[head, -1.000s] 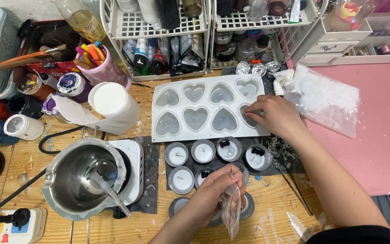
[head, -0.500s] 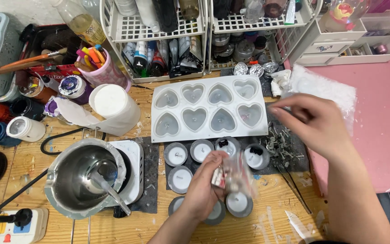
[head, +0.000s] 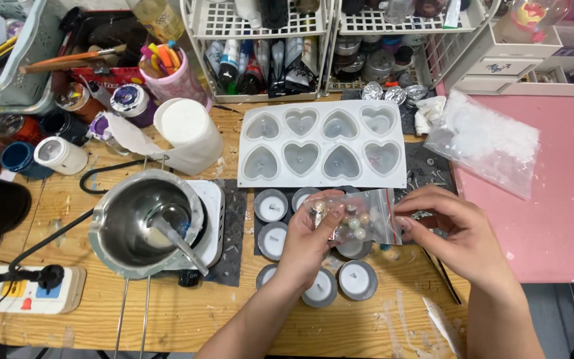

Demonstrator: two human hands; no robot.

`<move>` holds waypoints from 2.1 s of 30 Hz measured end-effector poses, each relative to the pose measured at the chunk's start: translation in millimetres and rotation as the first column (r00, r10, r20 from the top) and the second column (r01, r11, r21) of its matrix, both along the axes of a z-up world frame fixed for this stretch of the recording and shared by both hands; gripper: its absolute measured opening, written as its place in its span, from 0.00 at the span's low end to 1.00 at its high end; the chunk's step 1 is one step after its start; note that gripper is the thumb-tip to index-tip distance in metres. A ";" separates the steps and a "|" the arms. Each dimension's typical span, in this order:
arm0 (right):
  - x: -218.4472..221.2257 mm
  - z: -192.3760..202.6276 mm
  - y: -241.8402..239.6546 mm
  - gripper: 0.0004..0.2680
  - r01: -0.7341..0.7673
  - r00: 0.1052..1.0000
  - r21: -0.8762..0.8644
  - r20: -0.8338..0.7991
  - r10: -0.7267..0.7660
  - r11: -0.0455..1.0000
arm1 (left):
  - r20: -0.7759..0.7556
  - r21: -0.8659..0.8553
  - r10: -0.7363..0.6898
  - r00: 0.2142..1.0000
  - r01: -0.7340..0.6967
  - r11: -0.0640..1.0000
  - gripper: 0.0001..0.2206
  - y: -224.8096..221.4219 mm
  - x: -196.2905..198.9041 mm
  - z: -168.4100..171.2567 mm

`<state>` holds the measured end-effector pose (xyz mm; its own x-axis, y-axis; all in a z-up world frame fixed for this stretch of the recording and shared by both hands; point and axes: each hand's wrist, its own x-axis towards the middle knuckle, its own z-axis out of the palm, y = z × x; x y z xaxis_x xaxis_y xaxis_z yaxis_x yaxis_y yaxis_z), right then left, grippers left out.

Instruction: The recorder is preparing candle tins by placing wicks and selecting small decorative beads.

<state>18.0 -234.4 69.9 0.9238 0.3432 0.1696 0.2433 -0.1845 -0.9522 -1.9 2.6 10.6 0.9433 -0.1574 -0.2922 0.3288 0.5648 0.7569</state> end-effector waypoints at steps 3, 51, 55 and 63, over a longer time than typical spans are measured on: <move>-2.7 -10.9 -1.9 0.10 -0.012 0.999 0.104 -0.030 0.015 0.994 | 0.140 0.043 0.035 0.990 -0.041 0.998 0.16 -0.1 -0.8 -5.2; 5.6 -32.9 -6.8 0.12 0.109 0.993 0.268 0.008 -0.115 0.957 | 0.005 -0.187 0.069 0.998 -0.066 0.980 0.13 17.0 6.2 4.1; 6.2 -50.6 -15.3 0.06 0.182 0.983 0.264 -0.042 -0.178 0.947 | 0.013 -0.194 0.129 0.992 -0.124 0.973 0.12 21.5 3.7 3.4; 4.5 -43.5 -8.3 0.08 0.051 0.999 0.301 0.000 -0.053 0.952 | 0.049 -0.240 0.172 0.984 -0.155 0.958 0.12 27.6 5.4 -1.7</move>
